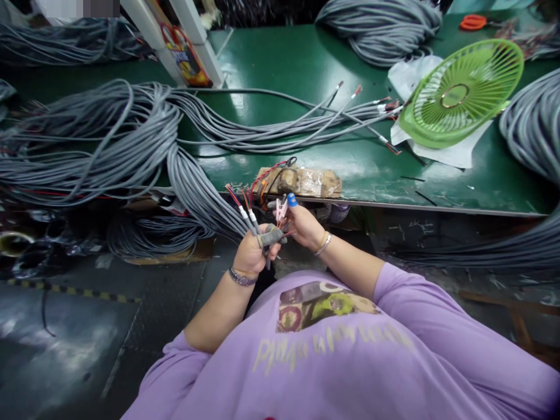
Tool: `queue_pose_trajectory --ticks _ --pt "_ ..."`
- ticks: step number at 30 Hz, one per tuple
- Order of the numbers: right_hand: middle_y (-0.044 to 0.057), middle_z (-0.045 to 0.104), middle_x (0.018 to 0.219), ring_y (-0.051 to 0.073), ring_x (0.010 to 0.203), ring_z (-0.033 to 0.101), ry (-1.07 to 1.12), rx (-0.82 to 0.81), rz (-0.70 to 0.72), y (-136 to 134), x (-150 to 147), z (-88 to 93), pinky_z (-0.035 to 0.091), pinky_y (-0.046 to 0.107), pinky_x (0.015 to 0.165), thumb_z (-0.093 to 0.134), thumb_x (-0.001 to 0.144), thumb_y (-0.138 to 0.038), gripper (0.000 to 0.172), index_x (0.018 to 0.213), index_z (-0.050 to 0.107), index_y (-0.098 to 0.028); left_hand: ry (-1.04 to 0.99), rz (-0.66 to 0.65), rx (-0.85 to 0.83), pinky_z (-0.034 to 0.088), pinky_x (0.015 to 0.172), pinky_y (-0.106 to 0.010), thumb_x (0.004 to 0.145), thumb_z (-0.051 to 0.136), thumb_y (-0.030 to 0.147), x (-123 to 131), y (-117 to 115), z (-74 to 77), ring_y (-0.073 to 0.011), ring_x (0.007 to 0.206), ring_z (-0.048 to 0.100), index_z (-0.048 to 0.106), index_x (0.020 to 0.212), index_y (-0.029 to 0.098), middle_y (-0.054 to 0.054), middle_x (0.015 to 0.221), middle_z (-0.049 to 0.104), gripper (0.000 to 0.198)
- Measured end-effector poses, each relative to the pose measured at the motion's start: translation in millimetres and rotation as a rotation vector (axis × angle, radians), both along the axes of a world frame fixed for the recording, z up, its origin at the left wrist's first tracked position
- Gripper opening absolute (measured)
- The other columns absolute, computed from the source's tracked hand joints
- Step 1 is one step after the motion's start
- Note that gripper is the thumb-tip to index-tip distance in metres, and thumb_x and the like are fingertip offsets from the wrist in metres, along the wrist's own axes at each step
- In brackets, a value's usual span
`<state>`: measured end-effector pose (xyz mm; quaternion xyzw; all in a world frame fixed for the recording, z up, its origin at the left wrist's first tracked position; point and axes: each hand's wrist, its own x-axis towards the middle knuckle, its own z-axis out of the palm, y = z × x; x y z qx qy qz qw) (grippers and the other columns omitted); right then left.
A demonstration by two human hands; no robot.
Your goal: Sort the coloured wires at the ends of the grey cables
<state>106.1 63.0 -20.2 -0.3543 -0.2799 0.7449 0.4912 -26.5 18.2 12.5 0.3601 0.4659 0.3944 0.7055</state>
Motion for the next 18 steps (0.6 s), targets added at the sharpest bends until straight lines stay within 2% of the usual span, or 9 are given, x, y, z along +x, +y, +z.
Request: queue_pose_trajectory --ticks 4,9,14,18 --pt "0.000 0.057 0.068 0.009 0.058 0.048 0.109 -0.071 -0.033 3.3 -3.7 2.2 0.042 0.022 0.056 0.060 0.075 -0.075 0.059 0.081 0.065 -0.017 -0.008 -0.006 -0.015 0.025 0.033 -0.018 0.061 0.081 0.041 -1.7 0.5 -7.0 -0.0058 0.031 0.039 0.059 0.062 0.015 0.002 0.038 0.052 0.034" --pt "0.001 0.058 0.067 0.010 0.057 0.047 0.132 -0.122 -0.046 3.3 -5.4 2.3 0.041 0.022 0.053 0.060 0.075 -0.074 0.058 0.082 0.066 -0.016 -0.008 -0.004 -0.014 0.026 0.033 -0.018 0.062 0.080 0.041 -1.6 0.9 -10.7 -0.0061 0.031 0.039 0.061 0.063 0.014 0.002 0.039 0.052 0.032" --pt "0.001 0.060 0.071 0.010 0.057 0.048 0.187 -0.189 0.030 0.2 -0.5 7.1 0.042 0.021 0.053 0.051 0.079 -0.077 0.062 0.085 0.066 -0.017 0.032 0.023 -0.006 0.025 0.033 -0.018 0.060 0.081 0.043 -0.1 -2.7 -5.0 -0.0060 0.030 0.038 0.060 0.061 0.015 0.003 0.037 0.050 0.035" --pt "0.003 0.062 0.075 0.012 0.059 0.050 0.196 -0.201 0.117 -3.4 6.9 9.2 0.045 0.023 0.055 0.044 0.082 -0.078 0.063 0.086 0.065 -0.018 0.066 0.042 0.044 0.028 0.034 -0.019 0.063 0.079 0.043 1.2 -13.0 -2.5 -0.0065 0.031 0.040 0.059 0.060 0.016 0.002 0.039 0.052 0.035"
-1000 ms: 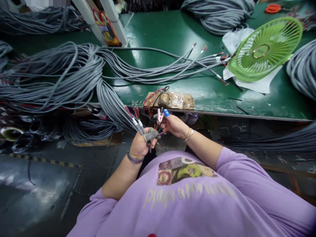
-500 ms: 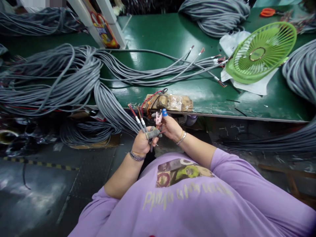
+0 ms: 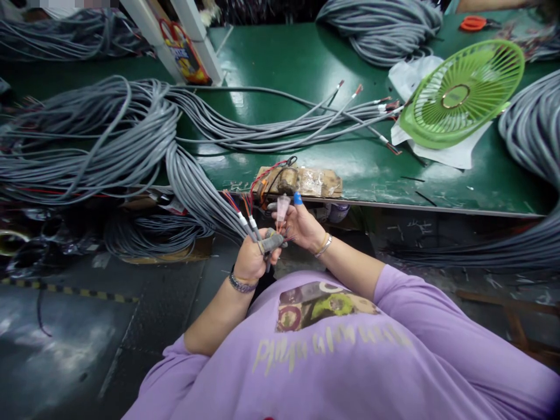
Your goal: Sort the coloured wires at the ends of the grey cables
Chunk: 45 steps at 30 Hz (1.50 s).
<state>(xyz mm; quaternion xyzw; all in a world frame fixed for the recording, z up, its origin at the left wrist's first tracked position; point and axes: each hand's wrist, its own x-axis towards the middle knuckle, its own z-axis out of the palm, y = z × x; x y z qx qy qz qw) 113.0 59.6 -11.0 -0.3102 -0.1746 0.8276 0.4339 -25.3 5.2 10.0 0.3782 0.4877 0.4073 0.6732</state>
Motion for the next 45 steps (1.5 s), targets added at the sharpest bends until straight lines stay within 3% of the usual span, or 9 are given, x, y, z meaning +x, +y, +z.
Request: queue_pose_trajectory --ticks 4,8,15,20,24,45 --pt "0.003 0.064 0.079 0.011 0.060 0.050 0.035 0.021 0.032 -2.4 4.2 0.3 0.044 0.022 0.056 0.051 0.086 -0.066 0.050 0.088 0.066 -0.018 0.015 0.050 0.042 0.029 0.034 -0.019 0.066 0.078 0.042 3.4 -7.4 1.8 -0.0063 0.032 0.041 0.058 0.059 0.015 0.002 0.041 0.053 0.034" --pt "0.000 0.060 0.072 0.008 0.058 0.045 0.020 0.060 -0.039 -4.3 2.6 -0.4 0.039 0.020 0.053 0.063 0.085 -0.048 0.032 0.086 0.068 -0.016 0.003 0.086 0.050 0.030 0.034 -0.019 0.065 0.078 0.044 7.6 -6.5 5.4 -0.0063 0.032 0.041 0.056 0.058 0.016 0.002 0.041 0.053 0.036" --pt "0.001 0.061 0.072 0.008 0.058 0.045 -0.178 0.207 -0.227 -3.0 -5.2 -14.9 0.037 0.021 0.053 0.065 0.075 -0.068 0.052 0.077 0.064 -0.016 0.006 0.110 0.066 0.029 0.035 -0.020 0.063 0.076 0.046 14.1 -3.3 7.9 -0.0064 0.032 0.041 0.054 0.057 0.016 0.002 0.041 0.052 0.037" --pt "0.000 0.060 0.071 0.009 0.058 0.049 -0.060 0.048 -0.099 2.9 -7.9 -8.3 0.044 0.023 0.056 0.063 0.075 -0.071 0.054 0.075 0.062 -0.018 0.005 0.127 0.052 0.029 0.036 -0.019 0.064 0.074 0.043 17.3 -0.8 4.9 -0.0062 0.033 0.041 0.054 0.057 0.016 0.002 0.041 0.052 0.034" --pt "0.000 0.060 0.067 0.010 0.057 0.051 0.002 -0.036 -0.107 5.4 -10.0 -0.8 0.046 0.022 0.055 0.064 0.076 -0.069 0.052 0.073 0.061 -0.017 -0.007 0.138 0.043 0.030 0.035 -0.019 0.062 0.076 0.044 17.3 0.2 2.3 -0.0060 0.033 0.041 0.051 0.055 0.017 0.002 0.041 0.051 0.037" --pt "-0.001 0.061 0.061 0.009 0.052 0.052 0.097 -0.021 -0.130 6.8 -12.9 -2.6 0.044 0.023 0.052 0.065 0.079 -0.064 0.049 0.074 0.061 -0.016 -0.049 0.178 0.019 0.032 0.035 -0.017 0.063 0.076 0.039 14.1 -0.6 -6.4 -0.0060 0.033 0.042 0.061 0.060 0.014 0.002 0.041 0.053 0.029"
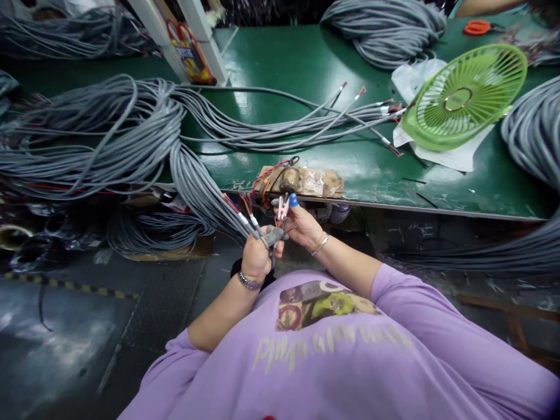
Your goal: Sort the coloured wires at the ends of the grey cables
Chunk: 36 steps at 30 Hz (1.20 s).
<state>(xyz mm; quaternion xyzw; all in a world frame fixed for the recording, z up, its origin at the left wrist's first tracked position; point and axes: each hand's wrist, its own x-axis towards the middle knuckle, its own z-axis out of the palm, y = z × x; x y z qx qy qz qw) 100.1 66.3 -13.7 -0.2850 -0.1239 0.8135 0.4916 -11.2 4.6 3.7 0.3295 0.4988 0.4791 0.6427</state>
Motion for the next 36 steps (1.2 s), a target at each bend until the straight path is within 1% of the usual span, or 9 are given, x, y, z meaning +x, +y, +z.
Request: queue_pose_trajectory --ticks 5,11,13,15,18,20,23,27,36 --pt "-0.001 0.061 0.064 0.009 0.054 0.051 -0.009 -0.025 -0.007 -1.4 -0.3 -0.8 0.045 0.023 0.054 0.063 0.079 -0.067 0.051 0.077 0.063 -0.016 0.011 -0.010 0.009 0.030 0.034 -0.017 0.064 0.075 0.037 0.5 0.3 0.4 -0.0062 0.033 0.042 0.060 0.058 0.015 0.002 0.040 0.053 0.028" --pt "0.001 0.064 0.071 0.010 0.058 0.052 -0.016 -0.009 0.067 -2.8 7.1 0.7 0.045 0.023 0.056 0.052 0.083 -0.072 0.055 0.087 0.065 -0.018 0.044 -0.016 0.083 0.032 0.035 -0.017 0.070 0.074 0.036 0.4 -7.3 2.8 -0.0062 0.033 0.044 0.060 0.058 0.015 0.002 0.042 0.055 0.028" --pt "0.002 0.065 0.075 0.011 0.059 0.053 0.002 -0.008 0.103 -2.9 10.0 0.0 0.045 0.023 0.055 0.051 0.085 -0.069 0.053 0.088 0.066 -0.018 0.063 -0.030 0.111 0.033 0.035 -0.017 0.072 0.075 0.036 0.7 -11.6 2.4 -0.0062 0.034 0.045 0.060 0.058 0.015 0.001 0.044 0.057 0.029" --pt "0.003 0.066 0.077 0.010 0.060 0.053 -0.002 0.005 0.118 -3.5 12.1 -1.0 0.044 0.022 0.054 0.053 0.088 -0.063 0.047 0.088 0.067 -0.018 0.076 -0.018 0.134 0.034 0.035 -0.017 0.073 0.076 0.035 1.0 -14.9 0.8 -0.0060 0.035 0.046 0.060 0.058 0.015 0.001 0.045 0.058 0.029" --pt "0.002 0.065 0.076 0.009 0.059 0.051 -0.060 0.054 0.084 -5.4 13.8 -1.6 0.041 0.020 0.052 0.059 0.088 -0.052 0.036 0.091 0.068 -0.017 0.064 0.043 0.160 0.036 0.036 -0.017 0.073 0.076 0.035 1.3 -16.2 -2.0 -0.0061 0.037 0.047 0.061 0.060 0.016 0.002 0.048 0.059 0.027" --pt "0.001 0.064 0.074 0.008 0.057 0.049 -0.095 0.095 0.072 -6.7 14.3 -1.5 0.039 0.019 0.050 0.062 0.087 -0.050 0.035 0.092 0.069 -0.017 0.050 0.071 0.167 0.037 0.037 -0.017 0.073 0.076 0.035 1.5 -15.0 -2.8 -0.0062 0.037 0.048 0.061 0.061 0.016 0.002 0.048 0.059 0.026" --pt "0.002 0.064 0.073 0.008 0.057 0.048 -0.118 0.126 0.068 -7.9 14.1 -1.5 0.037 0.019 0.048 0.064 0.084 -0.053 0.038 0.089 0.069 -0.016 0.048 0.081 0.163 0.037 0.036 -0.017 0.072 0.075 0.035 2.3 -11.7 -1.9 -0.0060 0.036 0.047 0.060 0.059 0.016 0.003 0.047 0.058 0.027" --pt "0.000 0.061 0.068 0.009 0.056 0.048 -0.129 0.112 0.046 -7.9 12.1 -0.2 0.039 0.021 0.049 0.069 0.079 -0.056 0.041 0.080 0.066 -0.016 0.066 0.088 0.144 0.035 0.035 -0.017 0.070 0.075 0.036 4.2 -7.9 -1.8 -0.0061 0.036 0.047 0.058 0.058 0.016 0.002 0.046 0.057 0.029" --pt "-0.001 0.061 0.065 0.009 0.059 0.050 -0.067 0.065 0.012 -5.6 9.1 5.4 0.042 0.021 0.054 0.078 0.073 -0.050 0.038 0.076 0.066 -0.014 0.061 0.091 0.128 0.037 0.036 -0.017 0.071 0.075 0.034 5.5 -6.7 -6.9 -0.0062 0.036 0.046 0.059 0.061 0.016 0.003 0.046 0.057 0.026"
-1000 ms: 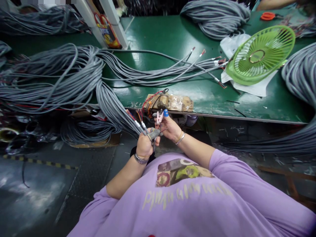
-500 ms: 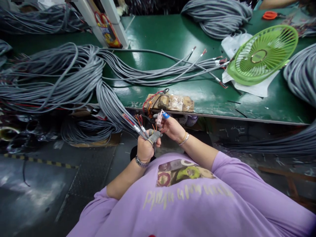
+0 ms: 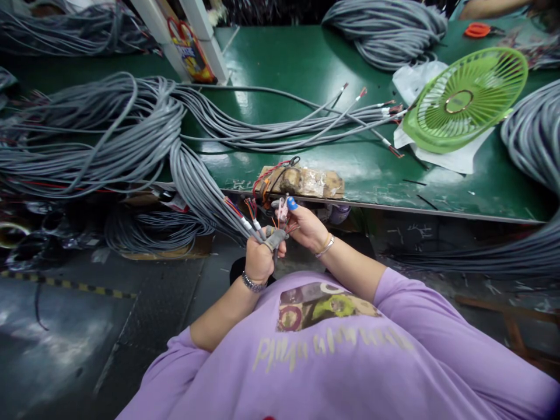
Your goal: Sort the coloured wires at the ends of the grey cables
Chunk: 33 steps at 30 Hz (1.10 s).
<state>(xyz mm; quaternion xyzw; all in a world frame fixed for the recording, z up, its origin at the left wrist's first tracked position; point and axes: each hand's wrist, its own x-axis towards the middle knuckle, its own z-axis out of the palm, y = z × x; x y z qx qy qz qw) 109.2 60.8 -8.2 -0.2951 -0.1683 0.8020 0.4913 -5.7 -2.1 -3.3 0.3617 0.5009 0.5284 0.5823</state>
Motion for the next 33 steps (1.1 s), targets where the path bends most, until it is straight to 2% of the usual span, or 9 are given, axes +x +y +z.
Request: queue_pose_trajectory --ticks 7,12,15,20,24,27,29,33 --pt "-0.001 0.061 0.066 0.009 0.060 0.049 -0.006 0.003 0.002 0.3 -1.1 -3.6 0.043 0.022 0.059 0.074 0.076 -0.054 0.040 0.079 0.066 -0.015 0.016 -0.002 -0.025 0.037 0.036 -0.017 0.069 0.076 0.036 0.6 0.3 1.2 -0.0064 0.036 0.046 0.061 0.062 0.016 0.003 0.046 0.057 0.026" --pt "0.000 0.062 0.070 0.010 0.060 0.050 -0.013 -0.022 0.034 0.2 1.3 -6.3 0.041 0.022 0.055 0.065 0.081 -0.060 0.043 0.086 0.067 -0.017 0.032 0.012 -0.006 0.037 0.037 -0.018 0.069 0.075 0.038 -0.4 -1.5 2.1 -0.0063 0.037 0.046 0.059 0.061 0.016 0.003 0.047 0.057 0.028" --pt "0.002 0.064 0.073 0.010 0.059 0.051 -0.011 -0.060 0.102 0.1 6.5 -3.4 0.040 0.021 0.052 0.056 0.084 -0.067 0.050 0.087 0.066 -0.018 0.027 0.016 0.005 0.037 0.037 -0.018 0.069 0.075 0.038 -1.7 -6.2 3.6 -0.0064 0.037 0.046 0.058 0.061 0.017 0.003 0.047 0.057 0.028" --pt "0.003 0.065 0.076 0.010 0.057 0.053 -0.036 -0.025 0.250 -3.6 16.9 2.3 0.045 0.021 0.051 0.053 0.079 -0.075 0.061 0.086 0.067 -0.016 0.039 0.046 0.033 0.038 0.038 -0.018 0.071 0.074 0.036 -3.7 -12.5 2.7 -0.0067 0.038 0.048 0.058 0.061 0.017 0.003 0.048 0.058 0.027" --pt "0.002 0.065 0.075 0.010 0.058 0.055 -0.132 0.040 0.359 -13.5 23.4 3.1 0.047 0.021 0.050 0.075 0.067 -0.062 0.051 0.084 0.066 -0.015 0.025 0.062 0.049 0.040 0.040 -0.018 0.072 0.074 0.037 -4.4 -11.7 -1.8 -0.0071 0.040 0.050 0.059 0.061 0.016 0.003 0.049 0.059 0.027" --pt "-0.002 0.061 0.066 0.007 0.053 0.051 -0.207 0.097 0.329 -21.8 26.5 3.6 0.046 0.019 0.048 0.088 0.055 -0.042 0.044 0.078 0.062 -0.015 0.048 0.062 0.059 0.040 0.041 -0.018 0.073 0.074 0.035 -4.3 -11.4 -2.9 -0.0070 0.040 0.050 0.059 0.059 0.016 0.002 0.049 0.059 0.028" --pt "-0.005 0.056 0.059 0.005 0.049 0.047 -0.260 0.119 0.305 -25.8 27.4 5.2 0.044 0.017 0.047 0.087 0.054 -0.036 0.040 0.076 0.061 -0.015 0.072 0.061 0.066 0.041 0.041 -0.018 0.073 0.074 0.034 -3.9 -12.1 -2.5 -0.0067 0.041 0.050 0.058 0.056 0.016 0.002 0.049 0.058 0.029" --pt "-0.005 0.053 0.056 0.005 0.050 0.046 -0.351 0.150 0.304 -29.3 27.8 11.5 0.042 0.017 0.047 0.085 0.056 -0.038 0.038 0.075 0.061 -0.015 0.121 0.055 0.056 0.042 0.043 -0.018 0.074 0.073 0.035 -4.3 -14.3 -2.9 -0.0070 0.041 0.050 0.059 0.056 0.016 0.002 0.049 0.059 0.030"
